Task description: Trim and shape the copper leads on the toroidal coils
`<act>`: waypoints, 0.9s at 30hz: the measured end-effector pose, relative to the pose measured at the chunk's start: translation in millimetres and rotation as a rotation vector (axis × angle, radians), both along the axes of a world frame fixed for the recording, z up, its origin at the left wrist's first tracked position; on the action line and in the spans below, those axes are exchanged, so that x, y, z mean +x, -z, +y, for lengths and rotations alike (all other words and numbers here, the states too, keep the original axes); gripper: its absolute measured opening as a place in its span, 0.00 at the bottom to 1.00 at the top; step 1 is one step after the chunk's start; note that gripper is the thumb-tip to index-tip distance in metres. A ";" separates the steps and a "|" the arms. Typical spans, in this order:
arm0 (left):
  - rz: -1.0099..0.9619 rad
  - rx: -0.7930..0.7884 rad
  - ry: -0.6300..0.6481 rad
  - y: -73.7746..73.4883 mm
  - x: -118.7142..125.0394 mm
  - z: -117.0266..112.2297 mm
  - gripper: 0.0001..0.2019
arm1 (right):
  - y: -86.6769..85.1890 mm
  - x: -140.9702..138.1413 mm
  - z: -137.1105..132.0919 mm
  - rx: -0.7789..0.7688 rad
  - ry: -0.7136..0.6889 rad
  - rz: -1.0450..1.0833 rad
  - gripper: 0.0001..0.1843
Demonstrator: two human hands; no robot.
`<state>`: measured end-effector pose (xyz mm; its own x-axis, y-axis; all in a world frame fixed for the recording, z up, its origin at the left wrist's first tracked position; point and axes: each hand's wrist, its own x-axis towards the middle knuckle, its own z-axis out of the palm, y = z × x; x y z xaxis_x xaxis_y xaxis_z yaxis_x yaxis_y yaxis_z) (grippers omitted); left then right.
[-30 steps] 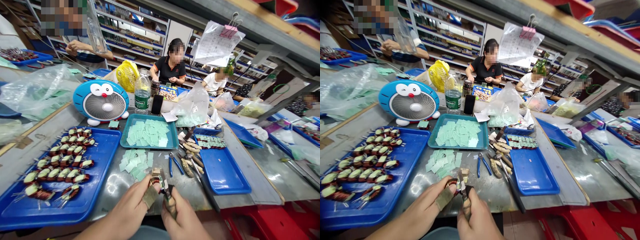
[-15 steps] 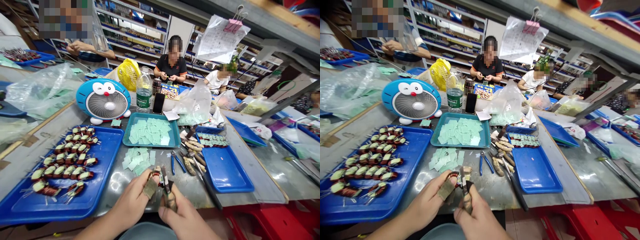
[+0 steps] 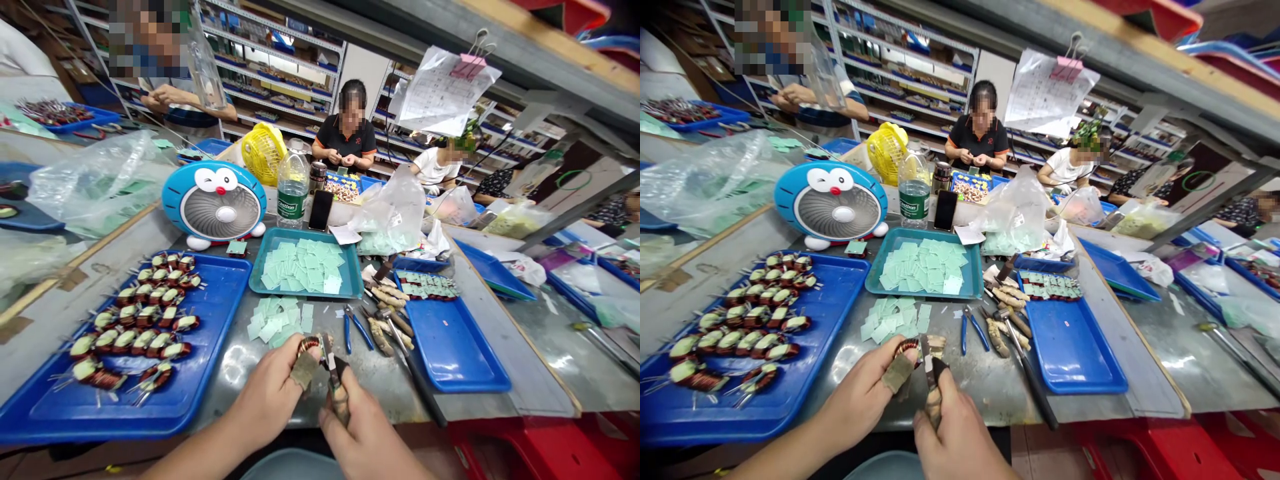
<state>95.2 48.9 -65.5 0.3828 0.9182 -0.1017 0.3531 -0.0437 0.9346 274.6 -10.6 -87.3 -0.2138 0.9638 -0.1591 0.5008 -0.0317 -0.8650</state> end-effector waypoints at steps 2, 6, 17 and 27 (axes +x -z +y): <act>-0.003 0.017 -0.006 -2.2 -0.7 1.6 0.19 | 1.8 0.6 0.5 0.031 0.011 -0.070 0.09; -0.013 0.042 -0.050 -2.1 1.4 -1.9 0.18 | 10.2 -3.7 -0.4 0.104 0.045 -0.260 0.08; -0.753 -0.623 -0.275 -6.7 3.5 7.7 0.18 | 16.8 27.0 3.8 0.047 0.327 0.074 0.22; -1.207 -0.851 -0.309 -20.7 9.9 18.5 0.18 | 49.4 22.0 -19.3 -0.016 0.387 0.235 0.28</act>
<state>105.1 67.4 -44.8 0.4311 0.8066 -0.4043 -0.7300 0.5752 0.3691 296.6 -30.0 -136.7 0.1297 0.9778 -0.1645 0.2397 -0.1919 -0.9517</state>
